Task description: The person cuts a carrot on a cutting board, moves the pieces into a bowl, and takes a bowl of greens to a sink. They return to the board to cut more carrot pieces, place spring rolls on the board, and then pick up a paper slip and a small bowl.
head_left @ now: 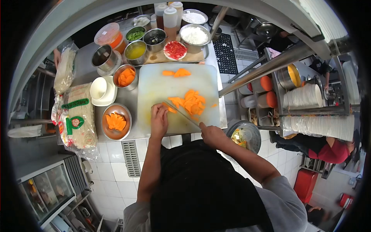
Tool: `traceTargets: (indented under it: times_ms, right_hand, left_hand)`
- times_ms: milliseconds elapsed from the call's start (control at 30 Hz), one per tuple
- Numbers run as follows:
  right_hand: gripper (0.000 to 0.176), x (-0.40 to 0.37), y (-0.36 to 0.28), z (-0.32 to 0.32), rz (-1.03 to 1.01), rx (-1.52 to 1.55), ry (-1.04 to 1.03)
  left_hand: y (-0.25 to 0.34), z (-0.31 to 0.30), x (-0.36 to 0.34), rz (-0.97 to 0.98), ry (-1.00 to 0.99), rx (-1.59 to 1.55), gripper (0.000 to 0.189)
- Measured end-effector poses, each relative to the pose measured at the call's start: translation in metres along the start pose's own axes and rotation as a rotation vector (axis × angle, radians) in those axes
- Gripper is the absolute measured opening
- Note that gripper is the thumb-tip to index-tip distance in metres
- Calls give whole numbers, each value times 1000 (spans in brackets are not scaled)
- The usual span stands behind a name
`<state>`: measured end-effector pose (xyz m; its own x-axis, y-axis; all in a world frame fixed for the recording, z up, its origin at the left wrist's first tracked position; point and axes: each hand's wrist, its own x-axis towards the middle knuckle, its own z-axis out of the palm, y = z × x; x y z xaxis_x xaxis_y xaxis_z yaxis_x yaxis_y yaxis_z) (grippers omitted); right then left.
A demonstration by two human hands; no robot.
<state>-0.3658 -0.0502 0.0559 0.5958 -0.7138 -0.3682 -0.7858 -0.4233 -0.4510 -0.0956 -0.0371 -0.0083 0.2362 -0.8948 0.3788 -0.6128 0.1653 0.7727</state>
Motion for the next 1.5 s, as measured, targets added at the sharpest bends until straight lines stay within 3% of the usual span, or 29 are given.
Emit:
traceTargets:
  times_ms: [300,400,633,933,1000,1233,1333,1400,1500]
  right_hand:
    - [28,-8,-16,7,17,138,-57]
    - [34,-7,-15,1,48,102,-96]
    - [34,-12,-10,-10,-11,97,-8]
    - [24,-23,0,-24,69,226,-114]
    - [23,-27,6,-25,69,250,-135]
    - [26,-48,13,-22,142,413,-176]
    - [27,-54,15,-15,135,457,-170]
    - [27,-58,12,-15,139,486,-173]
    - [37,-60,-6,-33,277,673,-234]
  left_hand:
    - [-3,-1,-3,-17,13,-4,10]
    - [-3,-3,-2,-8,-8,33,9]
    - [-1,-1,-1,-19,-18,-16,5]
    - [5,-20,-2,53,-45,80,16]
    - [2,-24,3,114,-162,141,20]
    - [5,-34,15,176,-299,204,25]
    - [0,-34,11,43,-307,121,22]
    - [-2,-33,6,-144,-260,-17,20]
    - [-2,-36,11,-202,-298,8,19]
